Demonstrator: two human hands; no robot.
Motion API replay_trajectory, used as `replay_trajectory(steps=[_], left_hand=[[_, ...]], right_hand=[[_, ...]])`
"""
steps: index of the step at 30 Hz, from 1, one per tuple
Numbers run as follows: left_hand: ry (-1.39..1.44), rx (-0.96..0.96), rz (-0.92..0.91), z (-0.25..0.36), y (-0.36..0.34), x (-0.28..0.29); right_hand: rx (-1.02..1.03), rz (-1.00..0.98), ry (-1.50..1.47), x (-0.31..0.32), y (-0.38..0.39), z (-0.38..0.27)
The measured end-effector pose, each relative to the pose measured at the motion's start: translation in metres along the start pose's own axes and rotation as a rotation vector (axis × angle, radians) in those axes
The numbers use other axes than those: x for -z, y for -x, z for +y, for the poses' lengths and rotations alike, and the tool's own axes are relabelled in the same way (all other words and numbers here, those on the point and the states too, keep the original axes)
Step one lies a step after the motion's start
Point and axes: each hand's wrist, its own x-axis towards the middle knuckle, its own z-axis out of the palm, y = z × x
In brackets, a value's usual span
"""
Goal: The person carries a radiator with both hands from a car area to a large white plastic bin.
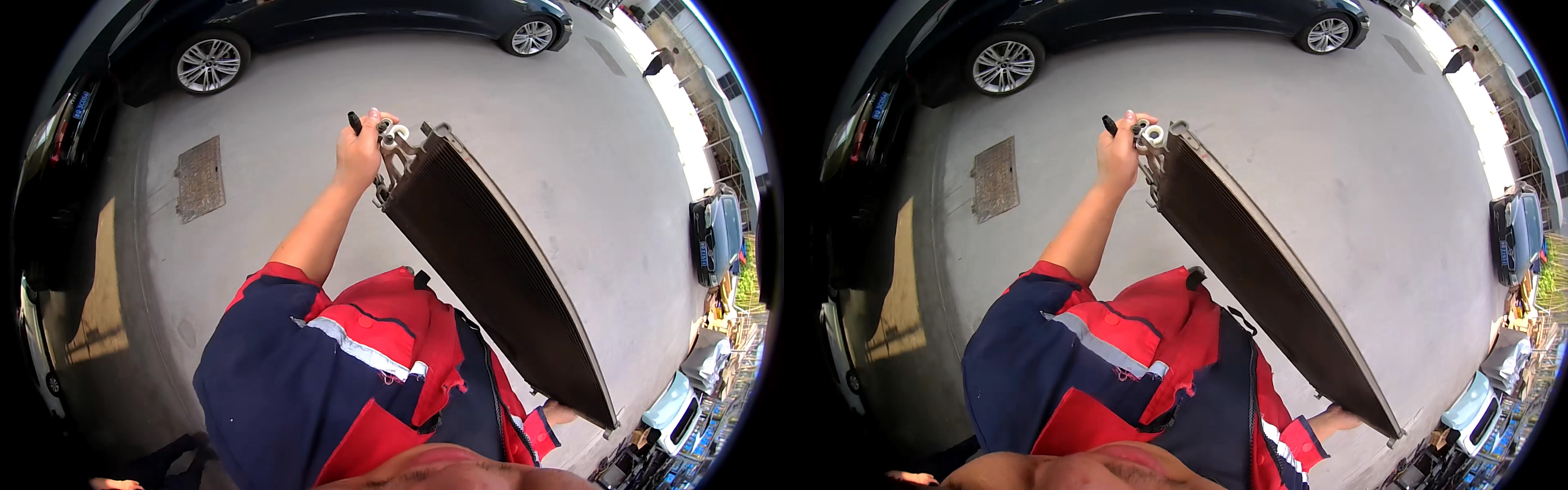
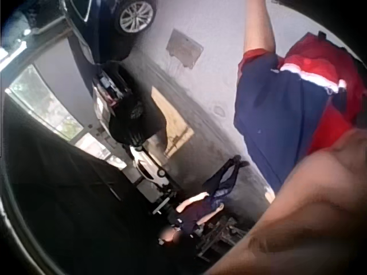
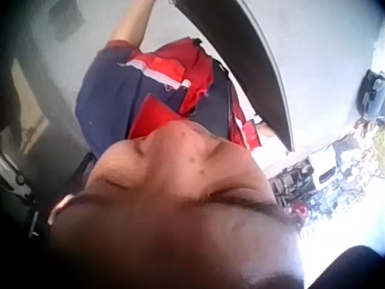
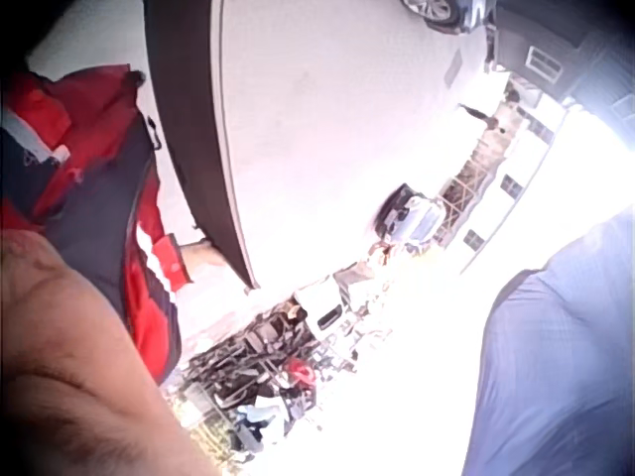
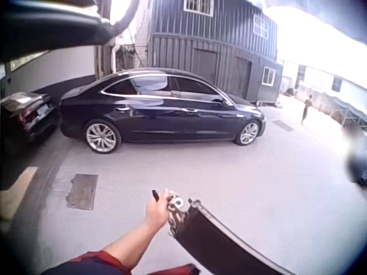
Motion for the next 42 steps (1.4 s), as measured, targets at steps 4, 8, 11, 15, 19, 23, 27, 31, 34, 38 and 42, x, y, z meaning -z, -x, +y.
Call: replay_trajectory(steps=[4, 8, 11, 15, 19, 23, 27, 31, 34, 38, 42], left_hand=[[0.021, 0.001, -0.003, -0.016, -0.081, -0.066], [0.014, -0.026, -0.061, -0.023, -0.166, -0.142], [0.038, -0.047, -0.023, -0.062, -0.221, -0.205], [0.091, -0.030, 0.041, -0.077, -0.272, -0.271], [0.112, -0.031, 0.098, -0.101, -0.343, -0.324], [0.124, -0.073, 0.153, -0.136, -0.393, -0.364], [0.113, -0.030, 0.138, -0.205, -0.466, -0.440], [0.159, 0.056, 0.075, -0.271, -0.551, -0.575], [0.133, 0.085, -0.018, -0.301, -0.617, -0.687], [0.177, 0.129, -0.168, -0.336, -0.709, -0.833], [0.146, 0.111, -0.236, -0.388, -0.775, -0.970]], right_hand=[[-0.049, 0.114, -0.038, -0.059, -0.040, 0.039], [-0.044, 0.171, -0.043, -0.169, -0.080, 0.044], [-0.079, 0.181, -0.081, -0.206, -0.151, 0.096], [-0.079, 0.117, -0.057, -0.313, -0.222, 0.117], [-0.123, 0.069, -0.015, -0.432, -0.291, 0.128], [-0.106, 0.036, -0.008, -0.514, -0.381, 0.156], [-0.069, 0.058, 0.000, -0.585, -0.466, 0.194], [-0.005, 0.090, 0.004, -0.637, -0.552, 0.224], [-0.016, 0.271, 0.022, -0.659, -0.609, 0.239], [0.070, 0.227, 0.045, -0.692, -0.684, 0.262], [0.074, 0.237, 0.013, -0.739, -0.769, 0.297]])
